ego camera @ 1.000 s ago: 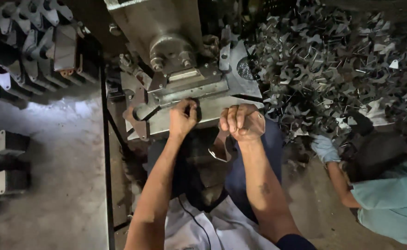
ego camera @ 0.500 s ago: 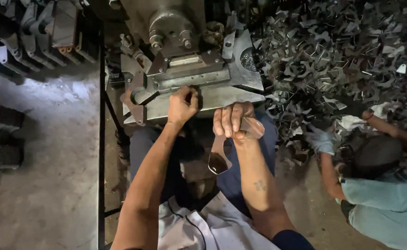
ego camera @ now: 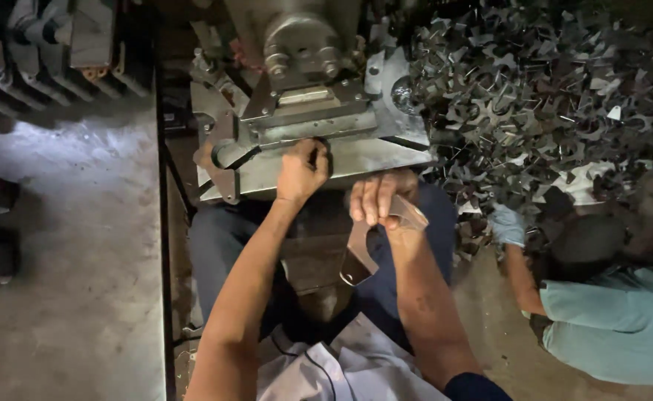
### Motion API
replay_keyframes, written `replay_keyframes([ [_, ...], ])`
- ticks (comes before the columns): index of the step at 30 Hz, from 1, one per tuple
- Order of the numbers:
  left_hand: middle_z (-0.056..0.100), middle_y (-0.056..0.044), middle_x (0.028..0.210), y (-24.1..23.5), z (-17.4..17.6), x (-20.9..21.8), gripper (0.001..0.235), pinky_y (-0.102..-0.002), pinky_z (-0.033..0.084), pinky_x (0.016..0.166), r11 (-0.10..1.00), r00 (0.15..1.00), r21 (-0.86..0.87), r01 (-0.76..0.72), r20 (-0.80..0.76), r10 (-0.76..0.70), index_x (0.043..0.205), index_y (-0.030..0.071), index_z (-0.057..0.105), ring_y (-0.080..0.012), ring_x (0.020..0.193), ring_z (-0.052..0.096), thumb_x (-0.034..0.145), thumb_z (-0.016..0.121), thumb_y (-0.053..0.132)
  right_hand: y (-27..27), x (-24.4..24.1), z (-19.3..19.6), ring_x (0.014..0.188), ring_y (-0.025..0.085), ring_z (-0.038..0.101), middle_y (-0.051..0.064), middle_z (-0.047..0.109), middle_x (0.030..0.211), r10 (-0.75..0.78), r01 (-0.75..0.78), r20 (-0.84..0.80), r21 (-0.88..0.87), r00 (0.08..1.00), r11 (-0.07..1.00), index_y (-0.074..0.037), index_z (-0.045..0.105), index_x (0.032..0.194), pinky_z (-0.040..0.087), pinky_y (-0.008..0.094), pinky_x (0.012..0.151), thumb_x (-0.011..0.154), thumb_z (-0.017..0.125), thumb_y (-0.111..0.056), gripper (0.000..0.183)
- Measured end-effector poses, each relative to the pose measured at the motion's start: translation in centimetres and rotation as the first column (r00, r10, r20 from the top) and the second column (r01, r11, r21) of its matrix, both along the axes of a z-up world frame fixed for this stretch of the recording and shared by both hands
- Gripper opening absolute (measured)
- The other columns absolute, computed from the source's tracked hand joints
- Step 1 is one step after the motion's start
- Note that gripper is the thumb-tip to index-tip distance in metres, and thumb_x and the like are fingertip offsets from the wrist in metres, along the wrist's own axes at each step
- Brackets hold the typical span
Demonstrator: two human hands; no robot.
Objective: Operating a manual press machine to form or punch metal plates.
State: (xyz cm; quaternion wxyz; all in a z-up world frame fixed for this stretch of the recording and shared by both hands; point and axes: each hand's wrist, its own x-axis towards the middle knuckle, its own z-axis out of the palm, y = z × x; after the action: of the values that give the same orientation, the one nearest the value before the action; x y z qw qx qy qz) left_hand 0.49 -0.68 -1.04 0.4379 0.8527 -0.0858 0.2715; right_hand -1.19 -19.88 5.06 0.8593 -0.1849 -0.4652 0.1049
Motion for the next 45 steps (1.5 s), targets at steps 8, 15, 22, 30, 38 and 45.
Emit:
replay_keyframes([
  [8,0.071,-0.019,0.097,0.4,0.5,-0.7,0.011,-0.047,0.055,0.08,0.996,0.999,-0.09,0.029,-0.019,-0.031,0.1,0.005,0.068,-0.0415,0.092,0.069,0.093,0.066,0.012,0.9,-1.4,0.9,0.073,0.026,0.07,0.009,0.072,0.079,-0.042,0.039,-0.02,-0.157,0.999,0.987,-0.004,0.069,0.081,0.058,0.038,0.068,0.08,0.092,-0.017,0.026],
  [15,0.071,-0.019,0.095,1.2,2.0,-0.5,0.009,-0.044,0.056,0.077,0.971,0.984,-0.237,0.037,-0.161,-0.076,0.099,0.005,0.069,-0.0404,0.09,0.069,0.092,0.066,0.01,0.4,-4.3,4.5,0.082,0.027,0.074,0.011,0.074,0.089,0.014,0.526,0.604,-0.705,0.797,0.475,-0.004,0.07,0.09,0.059,0.037,0.07,0.087,0.079,-0.029,0.026],
  [22,0.073,-0.018,0.096,1.0,-1.6,0.6,0.01,-0.043,0.057,0.08,0.972,0.991,-0.213,0.097,-0.073,-0.115,0.094,0.004,0.07,-0.038,0.091,0.071,0.087,0.063,0.004,0.1,-4.5,-0.2,0.084,0.029,0.073,0.008,0.073,0.09,0.174,0.583,0.626,-0.775,0.76,0.244,-0.008,0.073,0.096,0.057,0.039,0.071,0.088,0.081,-0.022,0.018],
  [30,0.069,-0.022,0.096,4.5,5.9,-3.5,0.012,-0.047,0.053,0.074,0.994,0.995,0.105,-0.006,-0.095,0.016,0.103,0.006,0.073,-0.0418,0.087,0.066,0.093,0.071,0.01,-14.1,5.0,-3.1,0.082,0.027,0.069,0.016,0.074,0.096,-0.838,0.568,-0.438,-0.618,0.326,0.544,-0.008,0.065,0.097,0.057,0.038,0.072,0.105,0.059,-0.034,0.027],
  [38,0.067,-0.022,0.094,16.4,3.9,-5.4,0.042,-0.046,0.055,0.067,0.594,0.714,0.518,-0.615,0.046,0.699,0.1,-0.002,0.067,-0.0389,0.078,0.067,0.103,0.076,0.039,-4.1,0.7,-5.0,0.075,0.022,0.072,0.013,0.074,0.091,-0.803,0.152,-0.291,-0.893,0.521,0.423,0.002,0.07,0.113,0.061,0.035,0.065,0.1,0.063,-0.034,0.039],
  [45,0.07,-0.03,0.083,19.3,-2.4,-3.8,0.061,-0.052,0.057,0.073,0.705,0.624,0.462,-0.539,-0.343,0.702,0.084,-0.004,0.073,-0.0485,0.083,0.071,0.09,0.08,0.056,3.8,-2.1,-5.8,0.077,0.014,0.073,0.011,0.074,0.092,-0.372,0.075,-0.068,-0.93,0.926,0.359,0.004,0.069,0.113,0.062,0.03,0.066,0.104,0.058,-0.017,0.025],
])
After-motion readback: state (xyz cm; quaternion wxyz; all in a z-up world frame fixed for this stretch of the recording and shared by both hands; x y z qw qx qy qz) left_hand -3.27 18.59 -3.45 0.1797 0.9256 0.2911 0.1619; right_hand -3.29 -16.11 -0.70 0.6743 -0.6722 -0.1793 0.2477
